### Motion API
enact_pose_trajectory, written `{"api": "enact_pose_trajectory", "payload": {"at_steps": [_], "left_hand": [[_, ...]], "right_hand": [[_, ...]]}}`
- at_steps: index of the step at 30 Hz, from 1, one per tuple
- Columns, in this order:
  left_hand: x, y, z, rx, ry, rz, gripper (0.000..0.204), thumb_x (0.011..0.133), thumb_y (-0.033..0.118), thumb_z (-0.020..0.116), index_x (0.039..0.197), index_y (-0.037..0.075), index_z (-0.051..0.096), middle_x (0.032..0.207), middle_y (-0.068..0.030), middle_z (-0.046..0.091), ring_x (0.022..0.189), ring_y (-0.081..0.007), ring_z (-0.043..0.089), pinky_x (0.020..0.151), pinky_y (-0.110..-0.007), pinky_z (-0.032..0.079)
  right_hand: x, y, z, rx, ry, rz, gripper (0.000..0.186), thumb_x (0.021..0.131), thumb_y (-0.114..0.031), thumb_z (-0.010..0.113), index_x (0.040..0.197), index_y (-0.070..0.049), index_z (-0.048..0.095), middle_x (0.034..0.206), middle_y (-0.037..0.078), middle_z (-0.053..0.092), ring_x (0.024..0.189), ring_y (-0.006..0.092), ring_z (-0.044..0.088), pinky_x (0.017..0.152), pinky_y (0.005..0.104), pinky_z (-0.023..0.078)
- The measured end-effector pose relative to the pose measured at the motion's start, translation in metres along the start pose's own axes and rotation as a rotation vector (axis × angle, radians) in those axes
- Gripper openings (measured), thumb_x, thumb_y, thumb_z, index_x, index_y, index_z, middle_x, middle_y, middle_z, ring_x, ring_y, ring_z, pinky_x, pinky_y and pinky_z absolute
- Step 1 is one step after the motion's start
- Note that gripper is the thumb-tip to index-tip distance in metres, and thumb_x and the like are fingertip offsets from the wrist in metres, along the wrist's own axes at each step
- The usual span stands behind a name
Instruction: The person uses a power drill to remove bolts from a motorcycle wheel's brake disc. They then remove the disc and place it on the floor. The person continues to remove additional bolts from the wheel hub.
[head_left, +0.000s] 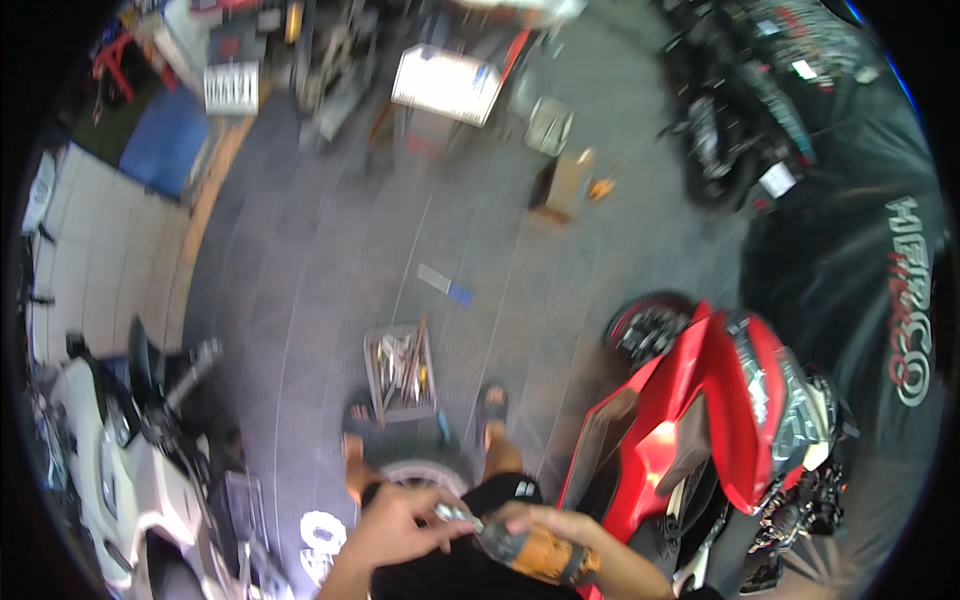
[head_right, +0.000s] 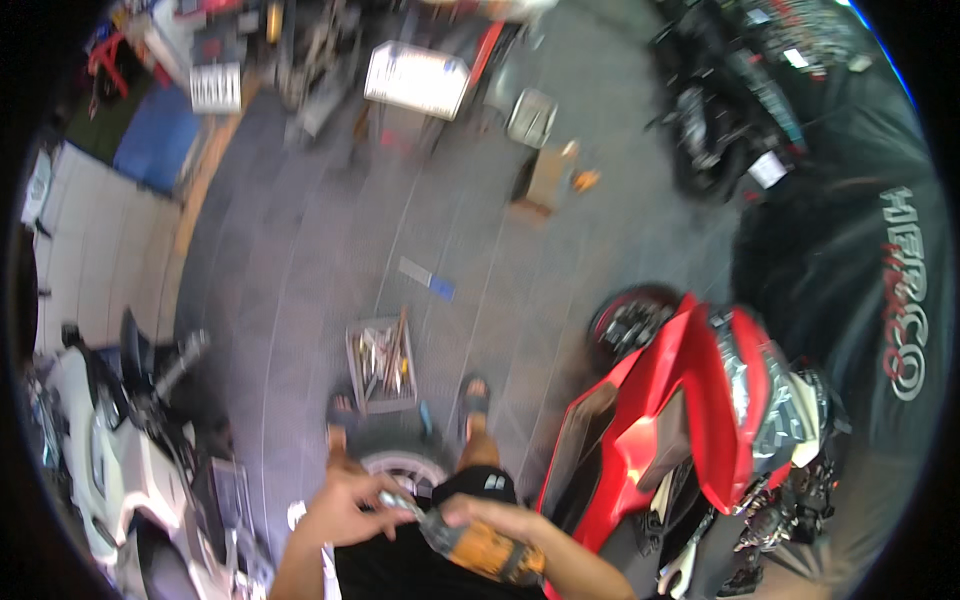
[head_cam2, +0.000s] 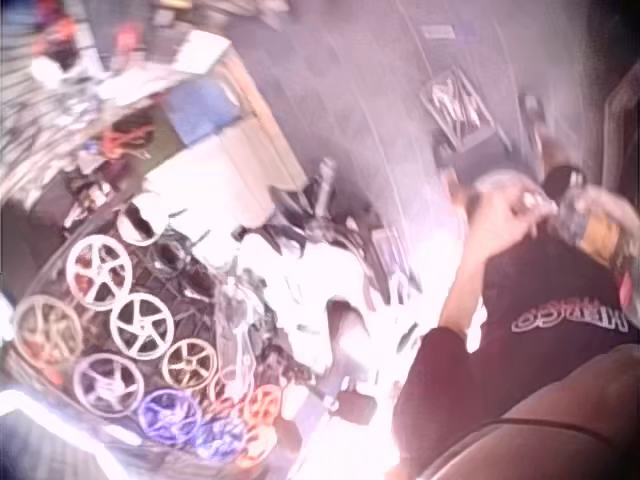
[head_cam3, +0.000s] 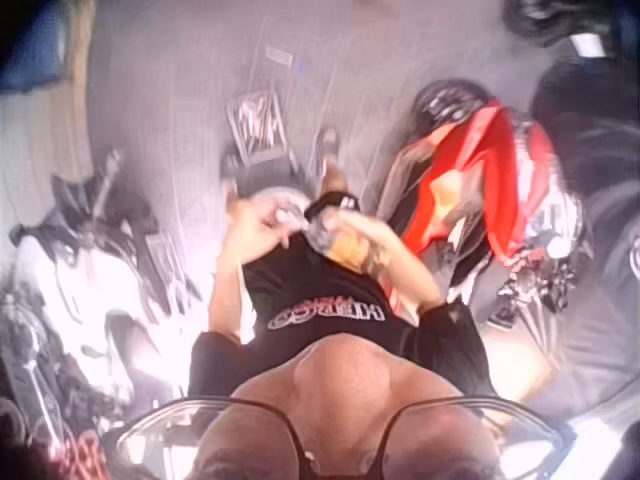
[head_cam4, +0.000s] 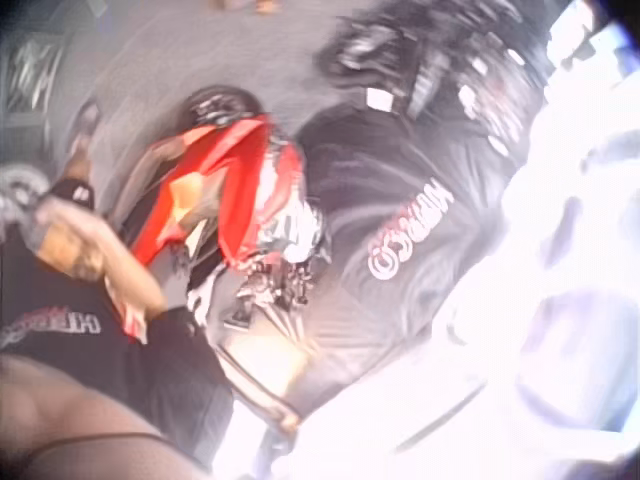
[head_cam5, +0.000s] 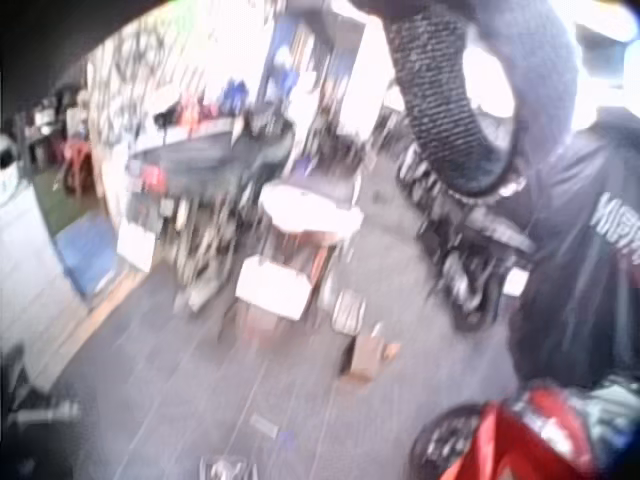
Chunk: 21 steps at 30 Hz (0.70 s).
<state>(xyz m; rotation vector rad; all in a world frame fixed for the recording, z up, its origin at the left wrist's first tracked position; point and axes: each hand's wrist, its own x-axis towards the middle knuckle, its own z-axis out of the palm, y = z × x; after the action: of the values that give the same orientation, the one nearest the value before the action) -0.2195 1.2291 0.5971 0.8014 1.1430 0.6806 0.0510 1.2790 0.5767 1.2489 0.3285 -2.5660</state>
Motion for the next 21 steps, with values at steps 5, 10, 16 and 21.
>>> {"api": "enact_pose_trajectory", "payload": {"at_steps": [5,10,16,21], "left_hand": [[-0.053,0.098,0.022,0.076,-0.526,0.429,0.02,0.09,0.01,0.074,0.106,0.001,0.068,0.093,-0.0076,0.071,0.075,-0.0161,0.072,0.068,-0.027,0.058],[-0.126,0.142,0.041,0.275,-0.777,0.878,0.029,0.084,0.005,0.075,0.111,0.002,0.065,0.108,-0.0095,0.067,0.09,-0.0236,0.07,0.075,-0.031,0.059],[-0.197,0.161,0.084,0.663,-1.081,1.031,0.035,0.069,0.012,0.089,0.098,0.008,0.07,0.094,-0.006,0.071,0.078,-0.0229,0.071,0.065,-0.033,0.058],[-0.229,0.132,0.133,0.85,-1.275,0.951,0.031,0.078,0.015,0.085,0.091,0.003,0.059,0.076,-0.0055,0.067,0.059,-0.0182,0.068,0.051,-0.032,0.052]], "right_hand": [[-0.135,0.08,0.135,0.662,0.196,-0.461,0.034,0.085,-0.017,0.058,0.11,0.006,0.062,0.104,0.018,0.068,0.095,0.0258,0.066,0.089,0.0322,0.052],[-0.156,0.155,0.217,0.63,-0.017,-0.662,0.043,0.088,-0.024,0.065,0.119,0.005,0.06,0.105,0.014,0.066,0.093,0.0208,0.066,0.084,0.0298,0.053],[-0.07,0.262,0.23,-0.036,0.02,-1.355,0.058,0.083,-0.029,0.073,0.125,0.007,0.055,0.111,0.021,0.062,0.098,0.0289,0.062,0.087,0.0391,0.049],[-0.071,0.29,0.228,-0.497,-0.201,-1.972,0.049,0.092,-0.029,0.071,0.123,0.003,0.052,0.1,0.017,0.059,0.092,0.0283,0.057,0.08,0.0396,0.044]]}}
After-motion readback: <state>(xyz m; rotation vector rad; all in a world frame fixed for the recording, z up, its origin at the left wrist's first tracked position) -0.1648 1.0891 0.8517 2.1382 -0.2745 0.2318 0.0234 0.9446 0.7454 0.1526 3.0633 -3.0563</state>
